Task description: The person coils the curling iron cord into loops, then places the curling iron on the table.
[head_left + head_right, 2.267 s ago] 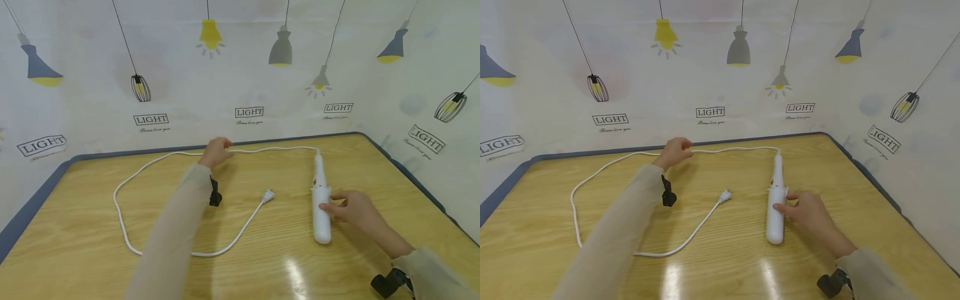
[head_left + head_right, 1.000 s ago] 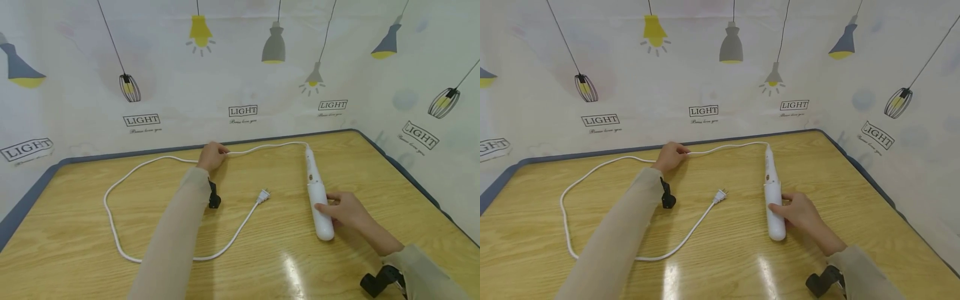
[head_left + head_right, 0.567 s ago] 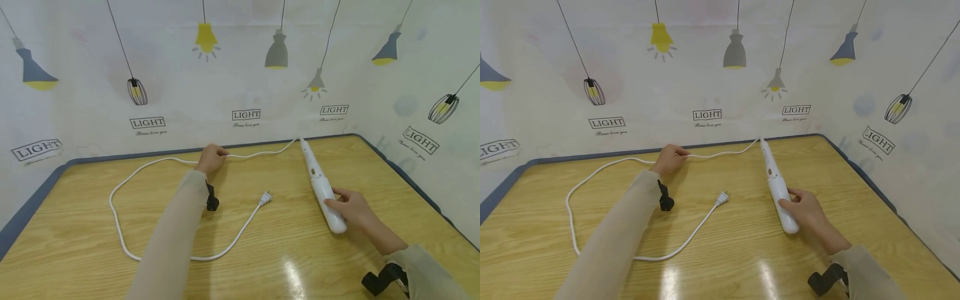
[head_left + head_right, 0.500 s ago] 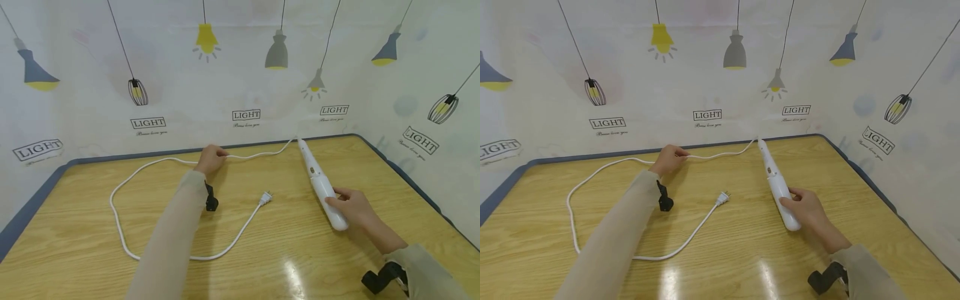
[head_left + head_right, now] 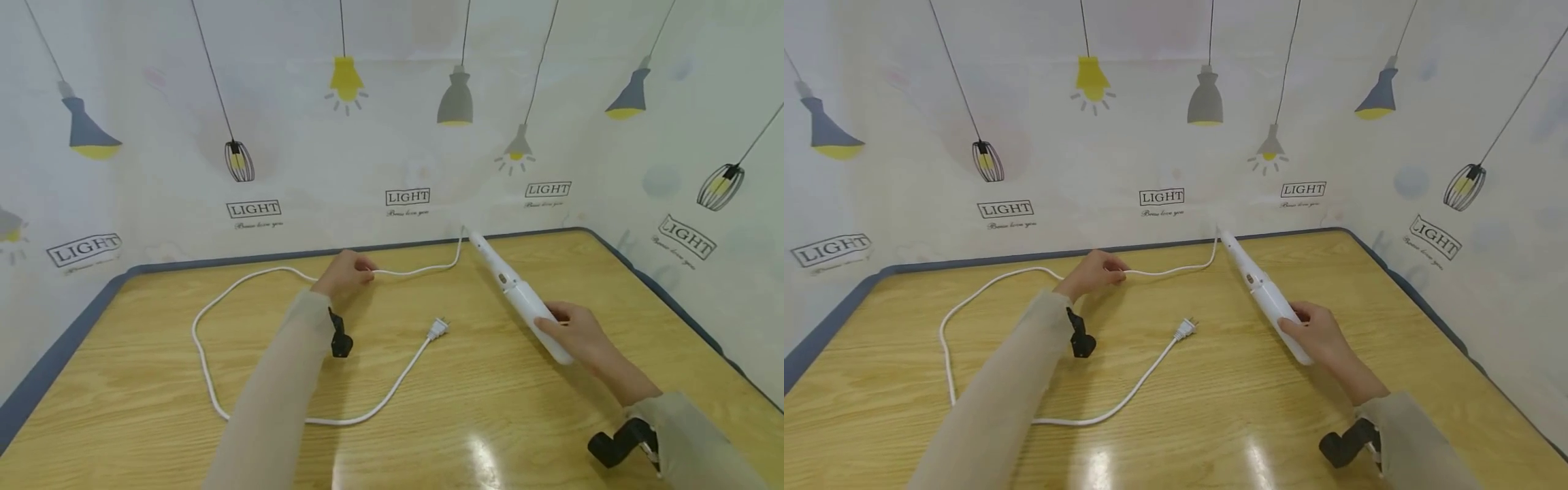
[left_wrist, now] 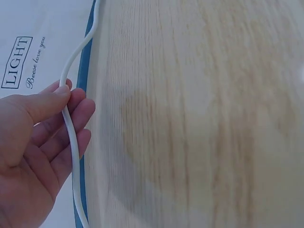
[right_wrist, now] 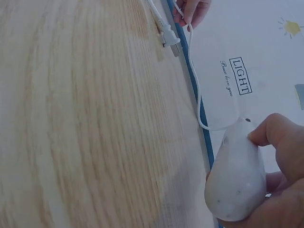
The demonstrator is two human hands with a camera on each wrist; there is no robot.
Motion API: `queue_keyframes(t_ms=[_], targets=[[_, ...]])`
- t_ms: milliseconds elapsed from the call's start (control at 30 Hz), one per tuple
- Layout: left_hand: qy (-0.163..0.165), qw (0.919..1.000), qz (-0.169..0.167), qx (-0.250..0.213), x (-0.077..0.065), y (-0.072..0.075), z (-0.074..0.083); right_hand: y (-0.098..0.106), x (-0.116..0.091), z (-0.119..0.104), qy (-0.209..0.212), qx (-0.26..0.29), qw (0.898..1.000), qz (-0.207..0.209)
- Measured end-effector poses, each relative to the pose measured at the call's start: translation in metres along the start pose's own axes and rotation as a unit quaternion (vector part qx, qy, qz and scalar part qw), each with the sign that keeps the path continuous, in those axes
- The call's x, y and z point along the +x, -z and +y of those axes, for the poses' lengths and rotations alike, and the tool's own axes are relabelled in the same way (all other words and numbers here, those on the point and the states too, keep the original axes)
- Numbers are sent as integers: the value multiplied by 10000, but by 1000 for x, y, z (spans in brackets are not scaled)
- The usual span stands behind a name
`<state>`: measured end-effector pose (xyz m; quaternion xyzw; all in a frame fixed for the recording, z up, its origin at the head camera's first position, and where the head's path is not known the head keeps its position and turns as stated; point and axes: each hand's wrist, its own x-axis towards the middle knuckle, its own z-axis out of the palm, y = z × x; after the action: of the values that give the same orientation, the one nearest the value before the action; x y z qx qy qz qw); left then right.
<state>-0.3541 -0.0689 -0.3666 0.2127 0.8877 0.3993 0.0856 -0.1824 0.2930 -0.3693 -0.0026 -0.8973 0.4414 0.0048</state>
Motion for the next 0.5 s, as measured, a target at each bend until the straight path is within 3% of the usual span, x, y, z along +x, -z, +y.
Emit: queue_keyframes(t_ms=[233, 500], targets=[[59, 9977, -256, -619, -10, 2, -3, 1, 8, 5, 215, -106, 9997, 106], [149, 9967, -379, -699, -17, 6, -4, 10, 19, 6, 630, -180, 9978, 118]])
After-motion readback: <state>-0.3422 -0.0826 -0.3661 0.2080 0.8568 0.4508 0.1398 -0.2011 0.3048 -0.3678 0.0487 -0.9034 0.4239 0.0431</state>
